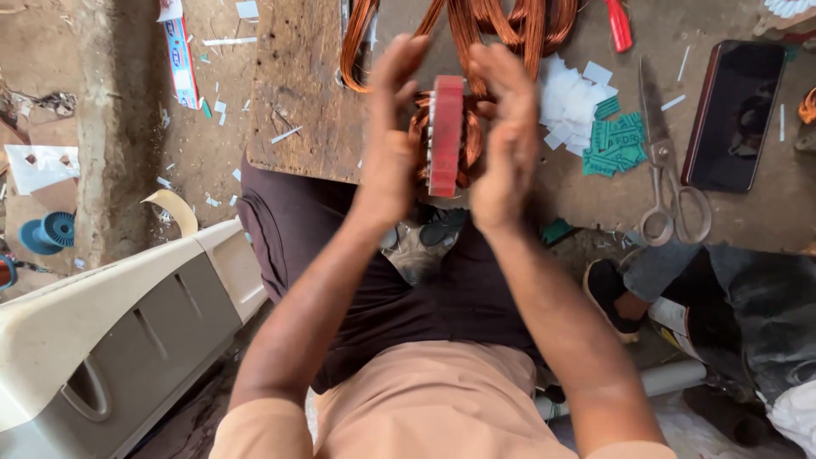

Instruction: Manually winding copper wire coils and inserting them into the slots of an electric motor stator.

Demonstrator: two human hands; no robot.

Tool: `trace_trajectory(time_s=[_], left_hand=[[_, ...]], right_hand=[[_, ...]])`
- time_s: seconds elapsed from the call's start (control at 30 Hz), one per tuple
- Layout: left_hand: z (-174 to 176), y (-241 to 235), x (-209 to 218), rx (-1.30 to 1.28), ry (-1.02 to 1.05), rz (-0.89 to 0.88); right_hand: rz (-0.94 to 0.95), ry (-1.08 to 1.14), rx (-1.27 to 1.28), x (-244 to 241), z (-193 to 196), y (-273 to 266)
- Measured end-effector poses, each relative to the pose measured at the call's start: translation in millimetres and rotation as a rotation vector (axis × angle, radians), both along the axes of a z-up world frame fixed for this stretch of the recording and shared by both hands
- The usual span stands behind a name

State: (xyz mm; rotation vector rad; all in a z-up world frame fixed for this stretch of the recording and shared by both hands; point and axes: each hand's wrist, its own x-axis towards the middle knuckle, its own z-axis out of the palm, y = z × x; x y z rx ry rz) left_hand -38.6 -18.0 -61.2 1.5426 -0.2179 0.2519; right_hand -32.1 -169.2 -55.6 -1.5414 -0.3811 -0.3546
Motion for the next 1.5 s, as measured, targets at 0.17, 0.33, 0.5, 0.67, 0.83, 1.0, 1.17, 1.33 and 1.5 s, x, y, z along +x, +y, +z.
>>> trace_trajectory(time_s=[0.17,0.33,0.5,0.67,0.83,1.0,1.17,1.33,1.5], left_hand=[[-16.3,-18.9,4.7,-0.041,-0.052,-0.091],[-7.1,11.8,-20.0,0.009,-0.061,-0.056],[8.3,35.9,-51.4,0.266,0.025,-0.069],[14.7,42.5,-38.1,0.383,-0.188,-0.098],[45.8,48.3,-38.1,0.44,-0.034,-0.197],[42.2,50.6,-24.1,-0.189,0.555,-0.422],[35.8,45.4,-21.0,-0.313,0.613,-0.467],[26.3,32.5,-19.2,-0.4,0.684,-0.387],[33.1,25.2,-25.6,-0.464,0.669,-0.312]], right_hand=[[-0.028,0.001,-0.073,-1.9,-4.0,8.3],[-0.023,0.01,-0.094,-14.0,7.1,-21.1],[0.023,0.267,-0.113,-49.5,-3.4,-60.5],[0.191,0.092,-0.33,-36.2,15.2,-55.5],[0.24,0.14,-0.368,-35.8,29.5,-59.5],[0.298,0.652,0.131,-30.8,30.6,-52.3],[0.189,0.537,-0.009,-38.1,40.3,-51.1],[0.049,0.302,-0.296,-41.7,52.3,-41.9],[0.099,0.239,-0.192,-45.1,41.8,-43.7]])
